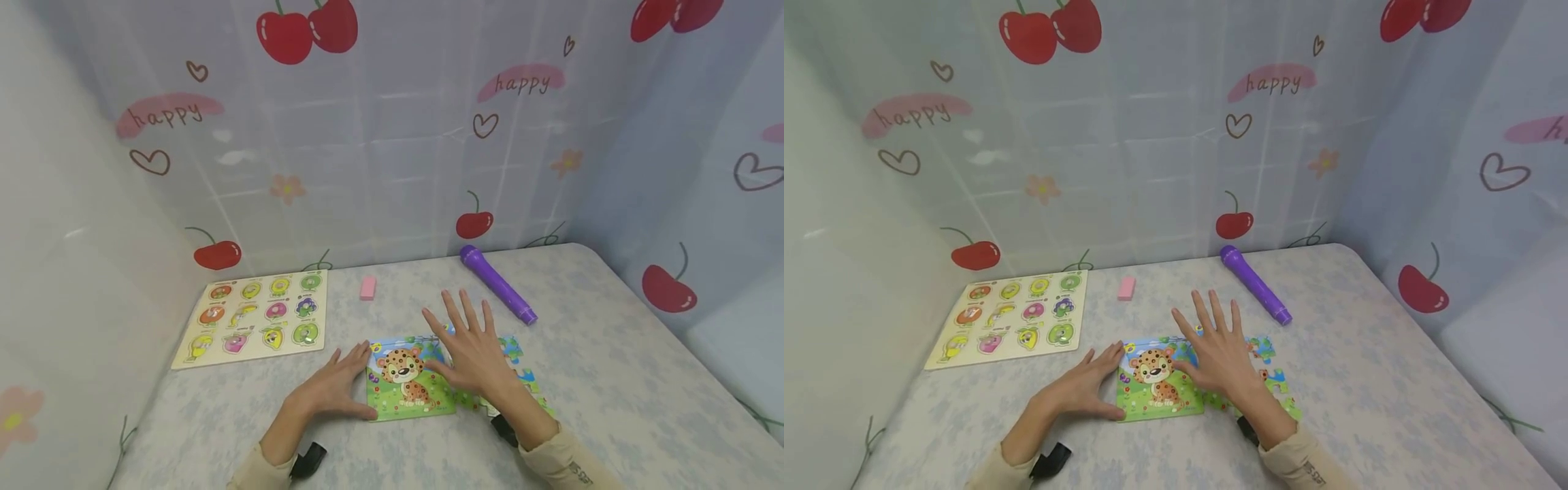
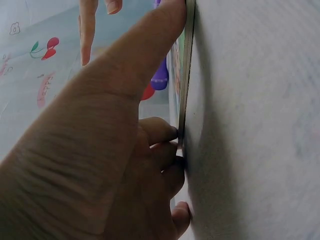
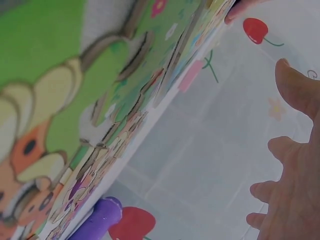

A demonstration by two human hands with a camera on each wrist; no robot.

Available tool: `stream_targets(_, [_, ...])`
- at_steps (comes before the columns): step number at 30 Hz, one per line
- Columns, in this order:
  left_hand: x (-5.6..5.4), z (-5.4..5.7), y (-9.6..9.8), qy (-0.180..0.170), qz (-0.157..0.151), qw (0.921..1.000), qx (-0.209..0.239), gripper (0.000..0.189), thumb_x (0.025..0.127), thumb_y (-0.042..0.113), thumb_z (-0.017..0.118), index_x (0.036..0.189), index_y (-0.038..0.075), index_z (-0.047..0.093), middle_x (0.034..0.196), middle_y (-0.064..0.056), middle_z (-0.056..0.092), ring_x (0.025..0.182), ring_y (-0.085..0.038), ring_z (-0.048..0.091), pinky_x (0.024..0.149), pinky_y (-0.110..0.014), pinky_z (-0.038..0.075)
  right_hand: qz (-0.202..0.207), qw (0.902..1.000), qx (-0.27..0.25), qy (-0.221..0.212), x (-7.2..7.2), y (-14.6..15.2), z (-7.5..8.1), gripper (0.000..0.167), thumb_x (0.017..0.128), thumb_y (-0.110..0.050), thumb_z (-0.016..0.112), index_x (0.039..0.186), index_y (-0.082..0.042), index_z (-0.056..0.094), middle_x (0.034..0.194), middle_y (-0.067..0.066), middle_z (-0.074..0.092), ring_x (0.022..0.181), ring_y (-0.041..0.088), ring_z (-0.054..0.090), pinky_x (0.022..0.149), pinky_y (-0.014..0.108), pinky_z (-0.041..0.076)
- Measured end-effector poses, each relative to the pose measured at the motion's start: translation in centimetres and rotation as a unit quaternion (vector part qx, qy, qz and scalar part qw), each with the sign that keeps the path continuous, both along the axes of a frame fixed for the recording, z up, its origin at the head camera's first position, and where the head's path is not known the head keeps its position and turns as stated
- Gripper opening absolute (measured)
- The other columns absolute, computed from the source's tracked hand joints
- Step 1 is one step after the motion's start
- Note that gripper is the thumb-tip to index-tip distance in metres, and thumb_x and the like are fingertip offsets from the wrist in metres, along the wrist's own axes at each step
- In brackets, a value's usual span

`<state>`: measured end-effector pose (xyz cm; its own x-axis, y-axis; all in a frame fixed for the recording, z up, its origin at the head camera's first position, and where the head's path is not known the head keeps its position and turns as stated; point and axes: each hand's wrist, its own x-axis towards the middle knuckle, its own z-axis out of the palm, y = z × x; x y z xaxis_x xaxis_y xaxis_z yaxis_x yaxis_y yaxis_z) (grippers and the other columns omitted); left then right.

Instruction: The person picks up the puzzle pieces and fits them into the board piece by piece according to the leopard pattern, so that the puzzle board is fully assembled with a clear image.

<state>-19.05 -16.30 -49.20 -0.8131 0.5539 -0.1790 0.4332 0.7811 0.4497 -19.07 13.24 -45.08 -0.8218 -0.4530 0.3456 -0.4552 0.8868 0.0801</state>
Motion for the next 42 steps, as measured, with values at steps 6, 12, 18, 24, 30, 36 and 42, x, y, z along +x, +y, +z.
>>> stream_targets(6, [0.0, -0.1, 0.0, -0.003, 0.003, 1.0, 0.001, 0.125, 0.065, 0.07, 0.075, 0.155, 0.003, 0.02, 0.164, -0.011, 0.013, 0.152, -0.024, 0.014, 0.125, -0.053, 0.007, 0.015, 0.9992, -0.017, -0.032, -0.4, 0.4, 0.1, 0.09, 0.081, -0.063, 0.065, 0.155, -0.029, 0.027, 0.165, 0.014, 0.011, 0.152, 0.039, 0.002, 0.118, 0.069, 0.01])
stream_targets(12, [0.0, 0.4, -0.1, -0.003, 0.004, 1.0, 0.005, 0.123, 0.066, 0.067, 0.077, 0.154, 0.002, 0.021, 0.164, -0.012, 0.014, 0.152, -0.026, 0.015, 0.125, -0.052, 0.008, 0.082, 0.9557, -0.188, -0.212, -2.9, 2.1, 0.4, 0.075, 0.084, -0.033, 0.076, 0.149, -0.017, 0.041, 0.152, 0.016, 0.04, 0.14, 0.041, 0.036, 0.107, 0.064, 0.038])
stream_targets(18, [0.1, 0.4, -0.2, -0.006, 0.008, 0.9999, 0.011, 0.123, 0.065, 0.067, 0.078, 0.154, 0.001, 0.023, 0.163, -0.014, 0.016, 0.151, -0.03, 0.018, 0.124, -0.053, 0.012, 0.066, 0.9073, -0.246, -0.335, -6.1, 4.0, -0.9, 0.059, 0.083, -0.018, 0.077, 0.137, -0.009, 0.054, 0.135, 0.011, 0.057, 0.123, 0.035, 0.053, 0.096, 0.051, 0.052])
stream_targets(24, [0.1, 0.5, -0.2, -0.002, 0.008, 1.0, 0.003, 0.123, 0.065, 0.068, 0.077, 0.154, 0.002, 0.023, 0.164, -0.012, 0.016, 0.151, -0.029, 0.018, 0.124, -0.051, 0.014, 0.04, 0.8998, -0.236, -0.365, -7.8, 4.7, -1.3, 0.057, 0.078, -0.016, 0.082, 0.13, -0.007, 0.06, 0.129, 0.011, 0.061, 0.121, 0.035, 0.054, 0.099, 0.051, 0.05])
stream_targets(30, [0.0, 0.5, 0.0, 0.004, 0.002, 1.0, 0.002, 0.123, 0.065, 0.069, 0.076, 0.154, 0.003, 0.023, 0.164, -0.012, 0.016, 0.151, -0.028, 0.018, 0.125, -0.051, 0.013, 0.021, 0.9031, -0.21, -0.374, -8.8, 5.1, -1.4, 0.049, 0.076, -0.013, 0.083, 0.122, -0.007, 0.066, 0.122, 0.011, 0.065, 0.118, 0.033, 0.058, 0.1, 0.049, 0.049])
stream_targets(36, [-0.1, 0.4, 0.0, 0.004, 0.003, 1.0, -0.001, 0.123, 0.066, 0.069, 0.076, 0.155, 0.004, 0.022, 0.164, -0.01, 0.015, 0.152, -0.026, 0.017, 0.125, -0.05, 0.012, 0.02, 0.9072, -0.2, -0.37, -9.3, 5.3, -1.5, 0.041, 0.075, -0.014, 0.084, 0.114, -0.01, 0.07, 0.117, 0.008, 0.067, 0.112, 0.03, 0.061, 0.096, 0.047, 0.052])
stream_targets(42, [-0.1, 0.4, -0.1, 0.0, 0.004, 1.0, 0.001, 0.123, 0.066, 0.07, 0.075, 0.155, 0.005, 0.021, 0.164, -0.01, 0.015, 0.152, -0.027, 0.017, 0.125, -0.05, 0.012, 0.013, 0.9045, -0.201, -0.376, -9.1, 5.3, -1.5, 0.039, 0.076, -0.015, 0.083, 0.113, -0.009, 0.071, 0.115, 0.008, 0.068, 0.108, 0.027, 0.061, 0.092, 0.046, 0.053])
